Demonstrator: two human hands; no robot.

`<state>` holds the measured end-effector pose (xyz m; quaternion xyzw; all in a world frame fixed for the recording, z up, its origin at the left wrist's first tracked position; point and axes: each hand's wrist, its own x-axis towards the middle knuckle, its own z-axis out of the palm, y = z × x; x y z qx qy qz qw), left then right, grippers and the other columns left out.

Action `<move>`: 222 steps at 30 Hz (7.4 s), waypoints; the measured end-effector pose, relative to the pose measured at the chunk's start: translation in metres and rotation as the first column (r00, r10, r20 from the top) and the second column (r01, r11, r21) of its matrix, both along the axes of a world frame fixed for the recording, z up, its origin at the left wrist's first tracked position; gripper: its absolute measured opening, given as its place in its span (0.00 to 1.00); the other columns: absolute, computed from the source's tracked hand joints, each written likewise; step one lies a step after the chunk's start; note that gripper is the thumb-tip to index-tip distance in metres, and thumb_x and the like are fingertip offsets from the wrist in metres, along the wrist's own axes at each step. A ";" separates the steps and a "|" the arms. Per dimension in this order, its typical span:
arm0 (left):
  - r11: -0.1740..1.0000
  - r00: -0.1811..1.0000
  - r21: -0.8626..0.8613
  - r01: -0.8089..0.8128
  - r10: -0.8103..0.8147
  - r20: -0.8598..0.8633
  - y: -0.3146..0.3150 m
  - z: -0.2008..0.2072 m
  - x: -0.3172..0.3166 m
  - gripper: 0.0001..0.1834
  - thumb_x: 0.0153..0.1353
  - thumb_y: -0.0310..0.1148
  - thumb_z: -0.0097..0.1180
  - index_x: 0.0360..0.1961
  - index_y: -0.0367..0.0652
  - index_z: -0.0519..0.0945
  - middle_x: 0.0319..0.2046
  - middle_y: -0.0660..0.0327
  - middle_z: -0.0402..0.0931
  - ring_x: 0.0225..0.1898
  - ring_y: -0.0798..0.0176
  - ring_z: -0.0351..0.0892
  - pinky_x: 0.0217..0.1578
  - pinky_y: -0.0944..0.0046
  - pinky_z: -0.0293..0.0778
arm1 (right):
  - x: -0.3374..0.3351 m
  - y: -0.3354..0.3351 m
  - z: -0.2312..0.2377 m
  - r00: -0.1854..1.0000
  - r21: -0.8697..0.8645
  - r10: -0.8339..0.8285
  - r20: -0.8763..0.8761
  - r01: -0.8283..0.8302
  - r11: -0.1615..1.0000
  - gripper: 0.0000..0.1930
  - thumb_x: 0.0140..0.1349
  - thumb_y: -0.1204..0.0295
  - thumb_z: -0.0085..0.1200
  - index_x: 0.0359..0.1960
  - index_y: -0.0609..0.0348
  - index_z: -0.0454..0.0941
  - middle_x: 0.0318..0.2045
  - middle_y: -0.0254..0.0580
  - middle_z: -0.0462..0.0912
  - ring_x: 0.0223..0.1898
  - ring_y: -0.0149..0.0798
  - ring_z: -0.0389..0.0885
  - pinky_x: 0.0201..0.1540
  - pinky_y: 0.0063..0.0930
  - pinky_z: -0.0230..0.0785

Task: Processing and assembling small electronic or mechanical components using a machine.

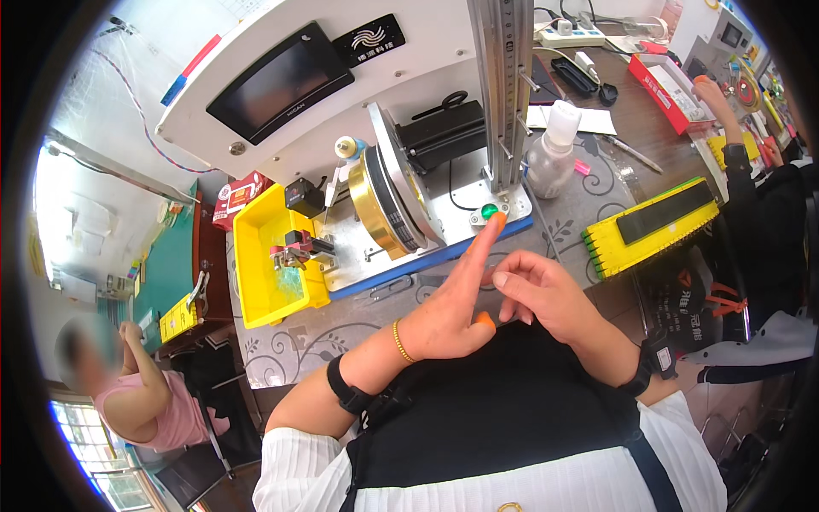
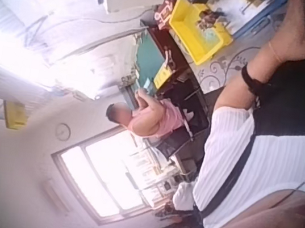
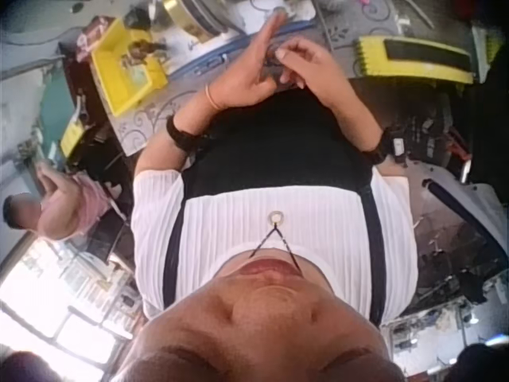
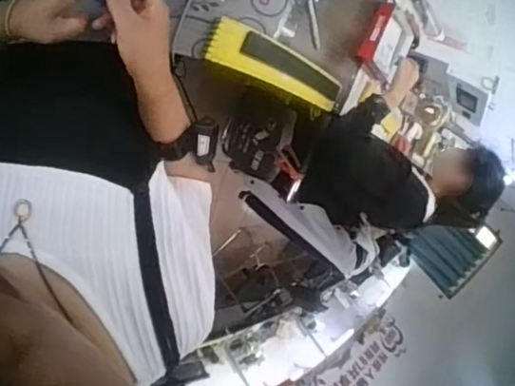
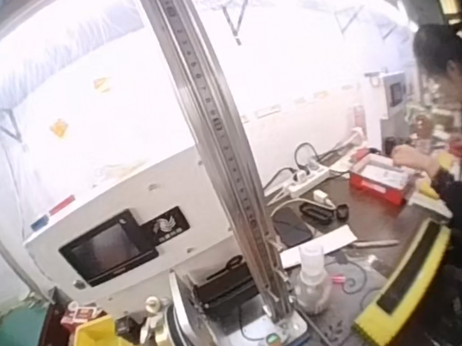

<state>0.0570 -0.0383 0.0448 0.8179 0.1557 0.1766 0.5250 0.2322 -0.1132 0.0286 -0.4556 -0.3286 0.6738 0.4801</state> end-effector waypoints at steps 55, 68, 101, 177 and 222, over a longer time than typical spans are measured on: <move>0.675 0.941 -0.661 -0.327 0.296 -0.164 -0.004 0.004 -0.012 0.15 0.67 0.36 0.55 0.48 0.37 0.80 0.36 0.62 0.82 0.30 0.72 0.82 0.28 0.75 0.74 | 0.013 -0.010 -0.006 0.981 0.370 -0.169 0.094 0.123 0.921 0.05 0.63 0.74 0.55 0.37 0.59 0.73 0.34 0.39 0.77 0.30 0.29 0.77 0.31 0.24 0.71; 0.865 0.873 0.161 -0.476 0.487 -0.035 -0.015 0.007 -0.006 0.08 0.60 0.30 0.62 0.39 0.39 0.85 0.39 0.56 0.84 0.37 0.57 0.85 0.39 0.65 0.79 | 0.001 -0.011 0.016 0.377 0.605 -0.508 0.774 -0.205 0.770 0.06 0.53 0.76 0.63 0.32 0.57 0.79 0.33 0.41 0.74 0.30 0.45 0.77 0.31 0.34 0.70; 0.772 0.883 0.431 -0.467 0.431 0.185 -0.018 0.003 -0.024 0.09 0.56 0.25 0.63 0.38 0.40 0.81 0.39 0.57 0.83 0.34 0.55 0.84 0.33 0.63 0.79 | -0.006 -0.005 0.005 0.864 0.373 -0.172 0.473 -0.020 0.927 0.09 0.60 0.69 0.63 0.34 0.61 0.81 0.33 0.31 0.75 0.31 0.23 0.69 0.35 0.18 0.63; 0.764 0.999 0.645 0.036 -0.044 -0.003 -0.023 -0.059 0.131 0.24 0.50 0.25 0.58 0.52 0.39 0.74 0.52 0.51 0.73 0.57 0.49 0.72 0.61 0.51 0.67 | 0.094 -0.084 -0.072 0.004 0.616 -0.649 0.761 0.309 0.725 0.07 0.57 0.78 0.59 0.34 0.59 0.74 0.29 0.41 0.79 0.22 0.38 0.79 0.26 0.29 0.73; 0.593 0.720 -0.785 -0.180 0.623 0.306 0.045 0.045 0.100 0.10 0.68 0.32 0.53 0.44 0.36 0.76 0.33 0.62 0.79 0.29 0.70 0.80 0.35 0.71 0.79 | 0.069 0.100 0.090 0.898 0.502 -0.391 0.201 0.248 0.828 0.08 0.68 0.67 0.52 0.38 0.58 0.72 0.20 0.24 0.68 0.18 0.18 0.64 0.20 0.14 0.54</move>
